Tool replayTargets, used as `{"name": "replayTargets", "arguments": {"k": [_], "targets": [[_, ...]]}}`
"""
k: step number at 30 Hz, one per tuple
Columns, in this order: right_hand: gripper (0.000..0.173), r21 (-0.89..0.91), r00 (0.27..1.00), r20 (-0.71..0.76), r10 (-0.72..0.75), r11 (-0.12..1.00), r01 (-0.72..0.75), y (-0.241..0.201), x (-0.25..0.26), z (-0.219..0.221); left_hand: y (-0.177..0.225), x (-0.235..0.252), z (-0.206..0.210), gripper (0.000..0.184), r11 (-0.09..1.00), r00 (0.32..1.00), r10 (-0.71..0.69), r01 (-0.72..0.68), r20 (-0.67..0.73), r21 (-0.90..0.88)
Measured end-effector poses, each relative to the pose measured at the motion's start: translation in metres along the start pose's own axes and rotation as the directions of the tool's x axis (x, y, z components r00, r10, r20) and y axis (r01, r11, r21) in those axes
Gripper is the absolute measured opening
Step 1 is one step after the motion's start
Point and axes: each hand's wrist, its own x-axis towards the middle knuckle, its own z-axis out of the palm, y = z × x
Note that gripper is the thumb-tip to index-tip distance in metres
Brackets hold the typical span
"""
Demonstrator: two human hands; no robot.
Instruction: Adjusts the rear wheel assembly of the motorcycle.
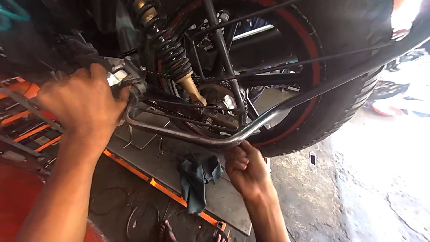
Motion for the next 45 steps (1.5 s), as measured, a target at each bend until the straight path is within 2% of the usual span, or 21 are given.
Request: {"name": "replayTargets", "arguments": {"k": [1,3,6,8,9,11,12,14,16,18,20,24,27,30,32,33,34,37,41,43,45], "targets": [[0.029,0.14,0.999,-0.018,0.034,0.99,-0.031,-0.005,-0.01,0.014,0.0,-0.001,-0.001,0.059,1.0,1.0,0.003,-0.003,0.004,-0.002],[0.02,0.172,0.996,-0.081,-0.037,0.984,0.051,-0.004,-0.02,0.029,0.0,-0.004,-0.005,0.057,1.0,0.999,0.027,-0.027,0.022,-0.008],[0.018,-0.226,0.958,-0.022,-0.286,0.935,0.274,0.015,-0.027,0.021,-0.004,-0.006,-0.007,0.056,0.998,0.997,0.069,-0.069,0.017,0.0],[0.033,-0.523,0.893,0.156,-0.422,0.731,0.437,0.029,-0.023,0.0,-0.005,-0.005,-0.003,0.055,0.997,0.997,0.075,-0.075,-0.007,0.018],[0.036,-0.647,0.829,0.252,-0.498,0.551,0.528,0.033,-0.015,-0.012,-0.005,-0.004,-0.002,0.055,0.997,0.997,0.071,-0.071,-0.008,0.015],[0.028,-0.785,0.592,0.451,-0.668,0.018,0.619,0.037,0.01,-0.031,-0.006,-0.003,0.003,0.057,0.998,0.998,0.059,-0.059,-0.008,-0.009],[0.03,-0.781,0.438,0.557,-0.706,-0.266,0.565,0.036,0.022,-0.038,-0.007,-0.003,0.005,0.057,0.998,0.998,0.057,-0.057,-0.007,-0.017],[0.04,-0.677,0.171,0.724,-0.668,-0.642,0.36,0.023,0.035,-0.042,-0.01,-0.004,0.007,0.057,0.998,0.999,0.048,-0.047,0.009,-0.029],[0.039,-0.566,-0.014,0.812,-0.584,-0.793,0.227,0.004,0.049,-0.039,-0.013,0.0,0.012,0.057,0.998,0.999,0.047,-0.047,-0.012,-0.033],[0.031,-0.497,-0.153,0.821,-0.55,-0.82,0.285,-0.005,0.067,-0.039,-0.018,-0.002,0.019,0.058,0.998,0.998,0.055,-0.056,-0.037,-0.039],[0.03,-0.489,-0.231,0.758,-0.61,-0.766,0.418,-0.003,0.085,-0.042,-0.023,-0.003,0.025,0.062,0.996,0.994,0.08,-0.081,-0.074,-0.022],[0.038,-0.538,-0.234,0.63,-0.74,-0.634,0.555,0.001,0.102,-0.042,-0.023,-0.003,0.026,0.064,0.992,0.98,0.129,-0.129,-0.15,0.013],[0.043,-0.581,-0.173,0.53,-0.83,-0.504,0.639,0.006,0.104,-0.035,-0.023,-0.004,0.022,0.062,0.99,0.982,0.14,-0.138,-0.13,0.027],[0.038,-0.541,-0.06,0.423,-0.904,-0.305,0.784,0.004,0.099,-0.009,-0.027,-0.003,0.025,0.062,0.988,0.978,0.155,-0.151,-0.137,0.039],[0.032,-0.561,0.098,0.363,-0.927,-0.133,0.817,-0.002,0.095,0.005,-0.029,-0.003,0.027,0.061,0.988,0.977,0.157,-0.153,-0.146,0.039],[0.029,-0.627,0.155,0.342,-0.927,-0.102,0.772,-0.009,0.093,0.011,-0.029,-0.003,0.027,0.061,0.987,0.975,0.159,-0.155,-0.154,0.039],[0.029,-0.706,0.177,0.332,-0.926,-0.12,0.698,-0.015,0.093,0.017,-0.029,-0.003,0.027,0.061,0.987,0.973,0.163,-0.158,-0.163,0.042],[0.032,-0.803,0.089,0.429,-0.899,-0.335,0.493,-0.033,0.097,0.019,-0.027,-0.006,0.023,0.06,0.988,0.979,0.152,-0.15,-0.134,0.03],[0.053,-0.783,0.043,0.465,-0.884,-0.389,0.486,-0.051,0.104,0.025,-0.024,-0.005,0.019,0.06,0.989,0.984,0.144,-0.145,-0.104,0.0],[0.04,-0.781,0.027,0.527,-0.849,-0.472,0.408,-0.058,0.103,0.025,-0.026,-0.006,0.019,0.057,0.988,0.984,0.149,-0.151,-0.097,-0.012],[0.023,-0.747,0.056,0.618,-0.784,-0.563,0.355,-0.07,0.106,0.022,-0.025,-0.007,0.015,0.055,0.987,0.985,0.158,-0.16,-0.072,-0.023]]}}
